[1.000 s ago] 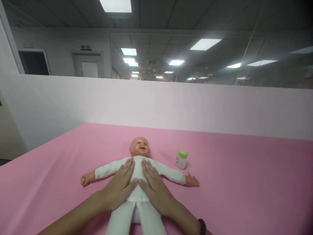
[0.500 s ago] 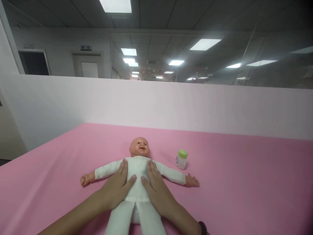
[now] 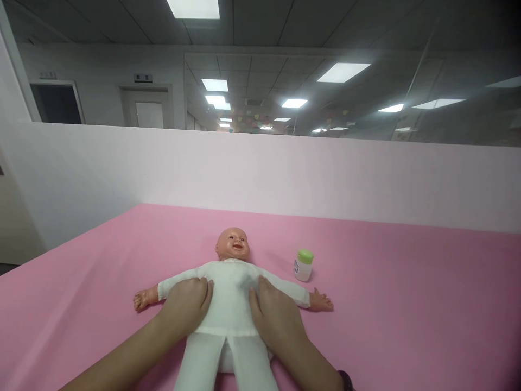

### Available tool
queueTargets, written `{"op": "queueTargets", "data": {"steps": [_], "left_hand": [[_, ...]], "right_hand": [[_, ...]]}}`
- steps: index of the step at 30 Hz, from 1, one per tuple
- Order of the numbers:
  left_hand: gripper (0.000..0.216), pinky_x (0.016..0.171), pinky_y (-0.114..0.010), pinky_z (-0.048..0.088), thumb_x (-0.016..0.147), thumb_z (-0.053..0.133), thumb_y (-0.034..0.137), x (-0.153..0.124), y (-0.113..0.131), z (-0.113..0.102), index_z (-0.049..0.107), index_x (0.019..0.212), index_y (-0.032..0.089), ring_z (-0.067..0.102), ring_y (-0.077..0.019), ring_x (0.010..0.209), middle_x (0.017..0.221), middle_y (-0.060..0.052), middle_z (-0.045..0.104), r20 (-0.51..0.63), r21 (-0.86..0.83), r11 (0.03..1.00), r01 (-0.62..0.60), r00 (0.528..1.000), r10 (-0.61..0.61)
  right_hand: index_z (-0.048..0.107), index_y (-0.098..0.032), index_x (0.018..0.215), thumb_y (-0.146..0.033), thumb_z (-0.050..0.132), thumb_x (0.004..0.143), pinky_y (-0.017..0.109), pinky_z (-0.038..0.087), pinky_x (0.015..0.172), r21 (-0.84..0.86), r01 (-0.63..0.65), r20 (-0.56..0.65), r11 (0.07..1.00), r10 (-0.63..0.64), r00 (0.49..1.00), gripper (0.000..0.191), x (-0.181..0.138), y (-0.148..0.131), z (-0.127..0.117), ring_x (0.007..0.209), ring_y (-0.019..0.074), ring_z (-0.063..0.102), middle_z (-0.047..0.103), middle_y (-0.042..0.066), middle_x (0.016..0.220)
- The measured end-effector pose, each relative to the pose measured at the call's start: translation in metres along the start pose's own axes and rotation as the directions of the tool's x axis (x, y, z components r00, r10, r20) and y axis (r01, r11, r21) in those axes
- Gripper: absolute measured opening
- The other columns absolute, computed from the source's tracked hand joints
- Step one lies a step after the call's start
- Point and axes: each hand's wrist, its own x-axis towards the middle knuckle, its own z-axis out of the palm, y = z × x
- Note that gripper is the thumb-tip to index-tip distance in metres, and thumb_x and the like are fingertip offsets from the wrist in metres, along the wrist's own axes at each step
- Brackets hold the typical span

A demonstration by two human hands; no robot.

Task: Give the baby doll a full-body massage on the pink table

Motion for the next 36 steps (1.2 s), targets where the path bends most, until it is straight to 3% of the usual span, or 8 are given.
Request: {"op": "queueTargets", "data": {"steps": [4, 11, 15, 17, 21, 29, 33, 36], "left_hand": [[0.054, 0.067, -0.039, 0.044, 0.101, 0.018, 0.033, 0.004, -0.007, -0.003, 0.066, 0.083, 0.016, 0.069, -0.0310, 0.075, 0.081, -0.015, 0.072, -0.025, 0.048, 0.999, 0.017, 1.000, -0.016], [0.051, 0.062, -0.035, 0.030, 0.100, 0.021, 0.034, 0.003, -0.008, -0.003, 0.059, 0.070, 0.019, 0.063, -0.0273, 0.068, 0.075, -0.012, 0.069, -0.090, -0.008, 1.000, -0.013, 0.996, 0.012], [0.045, 0.059, -0.034, 0.019, 0.098, 0.028, 0.039, -0.001, -0.004, 0.002, 0.038, 0.058, 0.021, 0.043, -0.0177, 0.055, 0.057, -0.003, 0.049, -0.109, -0.243, 0.968, -0.065, 0.993, 0.039], [0.045, 0.057, -0.033, 0.017, 0.096, 0.033, 0.041, -0.002, -0.001, 0.004, 0.025, 0.057, 0.021, 0.028, -0.0136, 0.052, 0.052, 0.003, 0.029, -0.045, -0.489, 0.871, -0.052, 0.998, 0.035], [0.049, 0.054, -0.032, 0.010, 0.090, 0.045, 0.045, -0.005, 0.005, 0.001, 0.016, 0.058, 0.022, 0.011, -0.0116, 0.053, 0.057, 0.006, 0.013, 0.096, -0.877, 0.479, 0.037, 0.990, 0.100], [0.055, 0.049, -0.030, 0.005, 0.077, 0.061, 0.046, -0.008, 0.014, -0.016, 0.021, 0.047, 0.023, 0.011, -0.0073, 0.044, 0.045, 0.008, 0.017, 0.186, -0.982, 0.001, 0.189, 0.967, 0.174], [0.055, 0.044, -0.028, 0.006, 0.075, 0.063, 0.047, 0.000, 0.009, -0.013, 0.020, 0.050, 0.023, 0.009, -0.0057, 0.040, 0.043, 0.010, 0.017, 0.204, -0.960, -0.182, 0.214, 0.976, 0.073], [0.049, 0.043, -0.027, 0.009, 0.077, 0.059, 0.046, 0.009, 0.000, -0.010, 0.025, 0.049, 0.023, 0.011, -0.0060, 0.037, 0.038, 0.009, 0.020, 0.206, -0.962, -0.199, 0.187, 0.975, -0.078]], "right_hand": [[0.067, -0.017, 0.088, -0.024, 0.026, 0.101, 0.032, 0.034, 0.056, -0.139, -0.018, -0.099, 0.990, 0.004, 0.995, 0.044, 0.005, 0.009, -0.002, 0.075, 0.0261, 0.068, 0.071, 0.011, 0.085], [0.061, -0.019, 0.063, -0.032, 0.033, 0.099, 0.031, 0.016, 0.053, -0.033, -0.048, -0.158, 0.998, 0.042, 0.986, 0.048, 0.013, 0.019, -0.004, 0.062, 0.0200, 0.061, 0.067, 0.007, 0.068], [0.051, -0.019, 0.054, -0.036, 0.036, 0.097, 0.030, 0.015, 0.052, 0.046, -0.065, -0.184, 0.997, 0.073, 0.980, 0.049, 0.014, 0.021, -0.006, 0.051, 0.0151, 0.048, 0.060, 0.005, 0.058], [0.046, -0.019, 0.052, -0.037, 0.038, 0.096, 0.030, 0.015, 0.052, 0.090, -0.084, -0.211, 0.992, 0.101, 0.972, 0.048, 0.017, 0.025, -0.008, 0.049, 0.0134, 0.041, 0.056, 0.004, 0.056], [0.035, -0.019, 0.053, -0.038, 0.040, 0.093, 0.029, 0.016, 0.053, 0.235, -0.079, -0.296, 0.969, 0.149, 0.944, 0.045, 0.028, 0.041, -0.010, 0.049, 0.0121, 0.035, 0.047, 0.001, 0.051], [0.032, -0.022, 0.057, -0.043, 0.042, 0.088, 0.027, 0.026, 0.055, 0.419, -0.110, -0.474, 0.901, 0.320, 0.820, 0.039, 0.050, 0.087, -0.017, 0.053, 0.0136, 0.038, 0.038, -0.003, 0.050], [0.038, -0.022, 0.059, -0.043, 0.043, 0.087, 0.026, 0.028, 0.054, 0.412, -0.186, -0.324, 0.892, 0.334, 0.885, 0.035, 0.053, 0.104, -0.022, 0.056, 0.0151, 0.046, 0.049, -0.001, 0.056], [0.044, -0.021, 0.063, -0.039, 0.049, 0.084, 0.026, 0.030, 0.055, 0.342, -0.208, -0.105, 0.917, 0.257, 0.961, 0.028, 0.054, 0.115, -0.023, 0.060, 0.0164, 0.052, 0.056, 0.001, 0.063]]}}
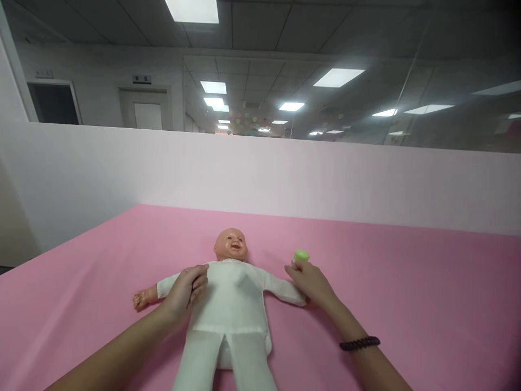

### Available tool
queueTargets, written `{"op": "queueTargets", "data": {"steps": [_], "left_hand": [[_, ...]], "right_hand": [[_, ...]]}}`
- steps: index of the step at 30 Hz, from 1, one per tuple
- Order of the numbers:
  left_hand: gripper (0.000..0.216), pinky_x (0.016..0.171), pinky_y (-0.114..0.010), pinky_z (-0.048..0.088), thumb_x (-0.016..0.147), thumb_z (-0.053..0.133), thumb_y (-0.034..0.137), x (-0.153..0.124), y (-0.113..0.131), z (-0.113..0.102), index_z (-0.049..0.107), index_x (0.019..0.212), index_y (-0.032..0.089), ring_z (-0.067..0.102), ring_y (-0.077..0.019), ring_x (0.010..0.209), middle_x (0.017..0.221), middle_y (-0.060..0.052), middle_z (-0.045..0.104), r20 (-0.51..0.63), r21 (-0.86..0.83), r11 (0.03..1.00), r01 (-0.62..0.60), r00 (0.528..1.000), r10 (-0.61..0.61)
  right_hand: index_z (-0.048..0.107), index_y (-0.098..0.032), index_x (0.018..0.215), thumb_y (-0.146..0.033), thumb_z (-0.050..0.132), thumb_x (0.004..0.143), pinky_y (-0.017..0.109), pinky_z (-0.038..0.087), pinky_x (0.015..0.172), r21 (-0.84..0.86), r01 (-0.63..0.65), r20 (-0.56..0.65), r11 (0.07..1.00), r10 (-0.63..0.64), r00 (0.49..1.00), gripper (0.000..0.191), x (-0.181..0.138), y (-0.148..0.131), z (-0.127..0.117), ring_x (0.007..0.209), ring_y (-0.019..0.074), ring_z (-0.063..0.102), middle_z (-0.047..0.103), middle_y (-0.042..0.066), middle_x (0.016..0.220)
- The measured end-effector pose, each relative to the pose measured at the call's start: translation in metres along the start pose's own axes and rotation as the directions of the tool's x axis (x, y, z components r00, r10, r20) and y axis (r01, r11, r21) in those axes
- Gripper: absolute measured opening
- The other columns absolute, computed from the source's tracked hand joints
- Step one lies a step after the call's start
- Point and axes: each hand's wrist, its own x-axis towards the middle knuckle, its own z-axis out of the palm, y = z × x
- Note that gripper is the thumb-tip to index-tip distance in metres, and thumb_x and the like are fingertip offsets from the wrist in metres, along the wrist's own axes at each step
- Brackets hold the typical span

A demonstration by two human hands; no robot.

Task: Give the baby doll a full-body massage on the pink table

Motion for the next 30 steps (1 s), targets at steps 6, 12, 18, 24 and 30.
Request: {"op": "queueTargets", "data": {"steps": [6, 12, 18, 24, 30], "left_hand": [[0.041, 0.045, -0.023, 0.021, 0.082, 0.050, 0.046, 0.022, -0.010, -0.021, 0.035, 0.053, 0.021, 0.025, -0.0077, 0.040, 0.041, 0.007, 0.030, -0.170, 0.218, 0.957, -0.190, 0.958, 0.229], [0.031, 0.082, -0.030, 0.051, 0.092, 0.045, 0.045, 0.021, -0.023, -0.026, 0.057, 0.110, 0.023, 0.063, -0.0187, 0.098, 0.115, -0.006, 0.066, -0.061, 0.495, 0.820, -0.287, 0.930, 0.363], [0.064, 0.124, -0.046, 0.015, 0.100, 0.033, 0.053, 0.014, -0.031, -0.029, 0.022, 0.156, 0.024, 0.018, -0.0235, 0.151, 0.164, -0.007, 0.022, 0.236, 0.780, 0.535, -0.324, 0.945, 0.228], [0.070, 0.124, -0.050, 0.005, 0.099, 0.019, 0.063, 0.015, -0.031, -0.030, 0.012, 0.158, 0.025, 0.001, -0.0239, 0.153, 0.166, -0.004, 0.007, 0.249, 0.928, 0.255, -0.271, 0.961, 0.118], [0.075, 0.123, -0.051, 0.007, 0.097, 0.010, 0.066, 0.011, -0.015, -0.035, 0.008, 0.158, 0.023, 0.001, -0.0261, 0.152, 0.165, -0.005, 0.006, 0.165, 0.981, 0.107, -0.164, 0.986, 0.002]], "right_hand": [[0.055, -0.019, 0.076, -0.038, 0.051, 0.085, 0.027, 0.036, 0.058, -0.054, 0.062, 0.124, 0.997, -0.055, 0.991, 0.022, -0.001, 0.003, 0.002, 0.068, 0.0184, 0.058, 0.064, 0.004, 0.074], [0.064, -0.016, 0.106, -0.038, 0.039, 0.095, 0.033, 0.047, 0.082, 0.021, 0.359, 0.036, 0.933, -0.359, 0.932, 0.035, -0.018, -0.023, 0.021, 0.099, 0.0224, 0.062, 0.067, 0.011, 0.105], [0.033, -0.018, 0.153, -0.054, 0.023, 0.102, 0.039, 0.019, 0.123, 0.043, 0.456, 0.256, 0.889, -0.451, 0.855, 0.063, -0.041, -0.039, 0.040, 0.148, 0.0210, 0.024, 0.030, 0.006, 0.160], [0.015, -0.025, 0.158, -0.059, 0.015, 0.102, 0.048, 0.006, 0.125, -0.001, 0.398, 0.398, 0.917, -0.365, 0.842, 0.066, -0.046, -0.040, 0.037, 0.152, 0.0218, 0.011, 0.016, 0.000, 0.163], [0.014, -0.032, 0.158, -0.054, 0.022, 0.101, 0.055, 0.016, 0.121, -0.206, 0.371, 0.506, 0.906, -0.225, 0.832, 0.061, -0.038, -0.027, 0.014, 0.150, 0.0281, 0.020, 0.017, 0.000, 0.163]]}}
